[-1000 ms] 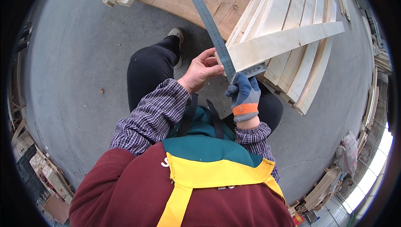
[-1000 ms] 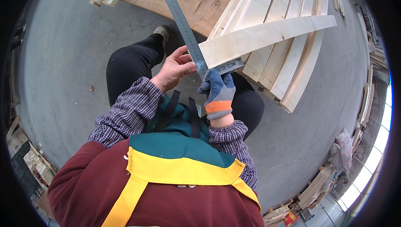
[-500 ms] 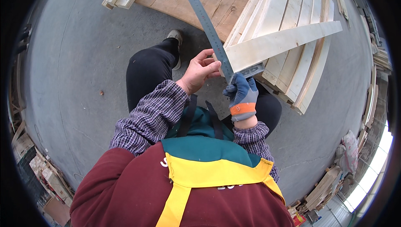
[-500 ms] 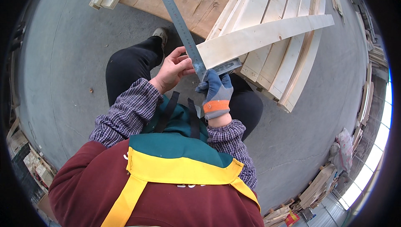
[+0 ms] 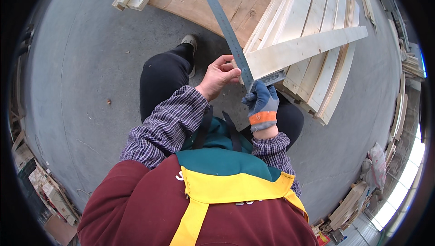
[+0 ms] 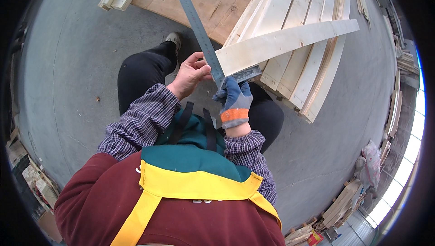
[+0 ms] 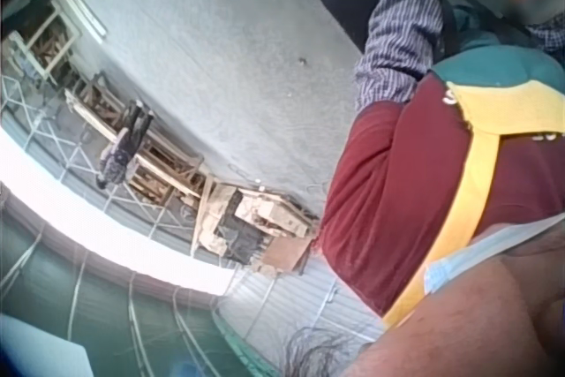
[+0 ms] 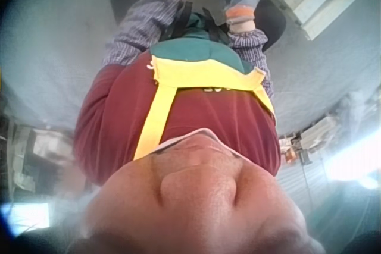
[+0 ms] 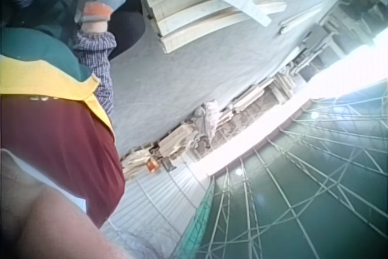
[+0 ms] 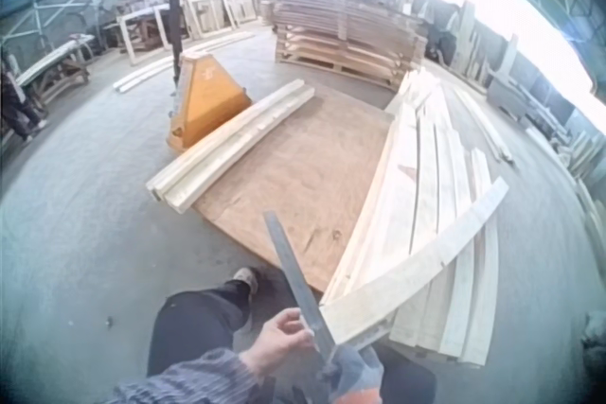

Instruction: The person kneels on the floor and repeatedly marks wooden planks using a try square and a pencil. They pick up a plank, align the square, draw a line, and place the plank back on the stack, repeating this process for multiple pieces.

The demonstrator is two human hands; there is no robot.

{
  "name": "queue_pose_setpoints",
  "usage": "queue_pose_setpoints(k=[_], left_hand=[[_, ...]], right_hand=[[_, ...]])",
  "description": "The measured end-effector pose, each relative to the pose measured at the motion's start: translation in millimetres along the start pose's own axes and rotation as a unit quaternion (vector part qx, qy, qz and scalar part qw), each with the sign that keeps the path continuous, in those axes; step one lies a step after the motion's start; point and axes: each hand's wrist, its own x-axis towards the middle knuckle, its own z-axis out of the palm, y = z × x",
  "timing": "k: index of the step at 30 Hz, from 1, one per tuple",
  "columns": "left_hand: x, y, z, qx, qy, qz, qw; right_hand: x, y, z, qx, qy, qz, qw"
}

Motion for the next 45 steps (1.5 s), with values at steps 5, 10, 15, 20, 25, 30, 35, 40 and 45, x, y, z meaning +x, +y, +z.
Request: queue_pose_setpoints(k=[5,10,15,20,25,30,35,40,45], left_hand=[[0,0,0,-0.012,-0.012,0.006,1.0],[-5,6,5,-0.002,-0.001,-0.004,1.0],[-3,8,9,0.026,0.014,0.01,1.0],[-3,7,13,0.031,0.015,0.041,0.999],[-4,8,18,0.022,0.025,0.048,0.998],[-3,6,15,0.032,0.02,0.046,0.998],[-2,6,12,0.029,0.023,0.046,0.998],[-3,6,13,0.026,0.015,0.05,0.998],[-4,8,14,0.022,0.009,0.045,0.999]], right_hand=[[0,0,1,-0.006,0.009,-0.003,1.0],[-1,-1,2,-0.003,0.005,0.008,1.0],[-1,-2,3,-0.006,0.009,0.01,1.0],[-2,-6,-5,-0.025,-0.035,0.038,0.998],[-30,-24,-32,-0.055,0.049,-0.045,0.996],[-52,-49,-40,-0.036,-0.114,-0.118,0.986],[-28,-49,-17,-0.153,-0.134,-0.204,0.958],[-10,-43,-14,-0.245,-0.148,-0.224,0.932],[-4,-40,-18,-0.27,-0.149,-0.215,0.927]])
